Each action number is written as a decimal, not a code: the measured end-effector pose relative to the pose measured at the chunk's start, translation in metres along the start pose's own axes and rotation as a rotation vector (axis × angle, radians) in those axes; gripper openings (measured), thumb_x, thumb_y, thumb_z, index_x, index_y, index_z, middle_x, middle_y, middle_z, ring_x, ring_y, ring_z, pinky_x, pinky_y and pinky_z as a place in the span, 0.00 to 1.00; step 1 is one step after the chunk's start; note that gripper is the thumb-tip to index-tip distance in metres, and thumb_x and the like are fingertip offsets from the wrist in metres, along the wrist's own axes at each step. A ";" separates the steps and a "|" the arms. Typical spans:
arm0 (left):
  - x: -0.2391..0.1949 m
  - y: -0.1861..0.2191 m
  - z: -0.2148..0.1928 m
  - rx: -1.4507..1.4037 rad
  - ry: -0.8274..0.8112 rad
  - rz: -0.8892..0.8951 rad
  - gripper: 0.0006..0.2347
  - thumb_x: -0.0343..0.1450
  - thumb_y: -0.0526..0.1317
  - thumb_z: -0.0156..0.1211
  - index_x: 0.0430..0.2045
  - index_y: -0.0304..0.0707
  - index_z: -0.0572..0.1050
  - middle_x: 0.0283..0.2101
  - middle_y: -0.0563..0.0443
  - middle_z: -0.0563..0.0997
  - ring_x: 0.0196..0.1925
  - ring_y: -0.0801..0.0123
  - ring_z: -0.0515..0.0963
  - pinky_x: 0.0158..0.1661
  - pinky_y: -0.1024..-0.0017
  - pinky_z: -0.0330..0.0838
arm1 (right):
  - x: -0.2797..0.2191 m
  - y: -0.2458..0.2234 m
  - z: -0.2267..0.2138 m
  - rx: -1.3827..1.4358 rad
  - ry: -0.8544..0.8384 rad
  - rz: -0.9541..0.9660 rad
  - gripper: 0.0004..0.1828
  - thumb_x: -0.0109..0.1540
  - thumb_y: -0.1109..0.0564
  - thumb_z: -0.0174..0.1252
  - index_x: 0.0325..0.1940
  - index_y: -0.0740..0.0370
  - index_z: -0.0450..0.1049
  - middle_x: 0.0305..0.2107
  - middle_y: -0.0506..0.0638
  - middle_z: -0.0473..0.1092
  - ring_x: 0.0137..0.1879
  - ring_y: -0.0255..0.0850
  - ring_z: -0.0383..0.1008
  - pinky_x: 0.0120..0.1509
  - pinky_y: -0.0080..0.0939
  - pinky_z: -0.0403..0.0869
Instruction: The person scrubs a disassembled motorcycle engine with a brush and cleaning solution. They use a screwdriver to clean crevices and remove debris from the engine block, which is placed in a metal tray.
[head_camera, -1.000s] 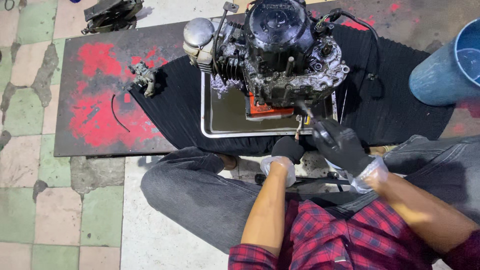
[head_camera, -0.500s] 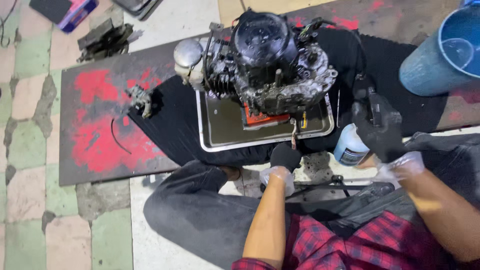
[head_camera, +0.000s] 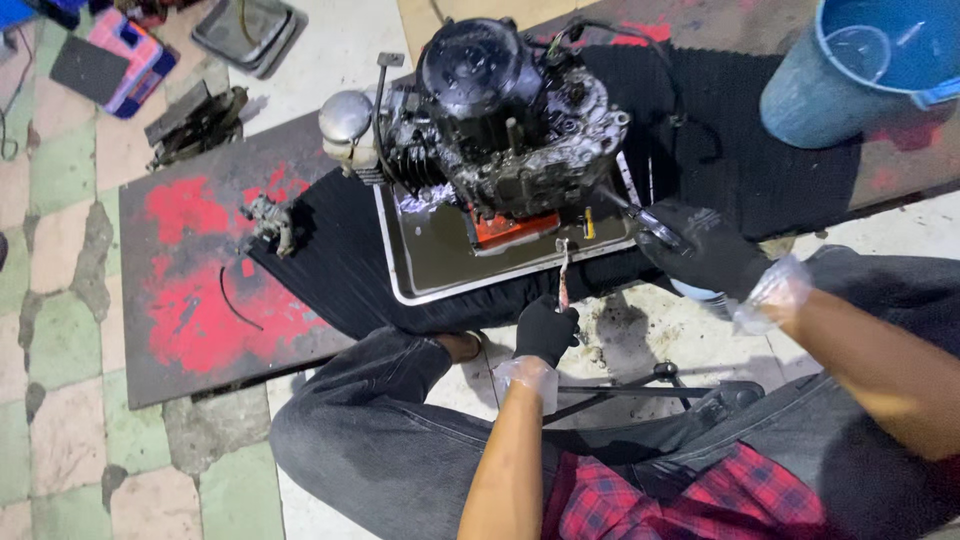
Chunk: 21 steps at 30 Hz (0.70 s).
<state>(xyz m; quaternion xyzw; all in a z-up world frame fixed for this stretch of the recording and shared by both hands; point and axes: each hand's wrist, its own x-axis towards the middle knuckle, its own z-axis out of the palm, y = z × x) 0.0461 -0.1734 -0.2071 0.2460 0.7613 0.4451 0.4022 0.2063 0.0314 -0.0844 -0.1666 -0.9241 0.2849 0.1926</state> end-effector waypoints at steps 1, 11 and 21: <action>0.000 0.005 0.001 -0.066 -0.008 -0.015 0.09 0.67 0.38 0.60 0.26 0.28 0.75 0.21 0.41 0.82 0.21 0.61 0.85 0.25 0.65 0.80 | -0.003 0.000 0.003 0.000 0.063 -0.033 0.16 0.62 0.55 0.62 0.52 0.64 0.74 0.38 0.62 0.74 0.42 0.59 0.77 0.45 0.54 0.74; 0.011 0.021 0.011 -0.118 -0.020 -0.130 0.14 0.71 0.44 0.63 0.27 0.26 0.76 0.22 0.42 0.82 0.21 0.65 0.83 0.22 0.68 0.77 | -0.003 0.032 -0.003 0.438 0.493 0.141 0.19 0.68 0.59 0.59 0.63 0.66 0.71 0.47 0.54 0.75 0.44 0.41 0.76 0.48 0.42 0.75; 0.031 -0.017 0.024 -0.246 -0.054 -0.151 0.05 0.70 0.34 0.61 0.33 0.27 0.77 0.24 0.44 0.82 0.21 0.67 0.82 0.21 0.69 0.77 | 0.022 0.051 -0.023 0.308 0.214 -0.103 0.11 0.65 0.58 0.62 0.50 0.66 0.75 0.43 0.56 0.76 0.47 0.46 0.81 0.50 0.42 0.78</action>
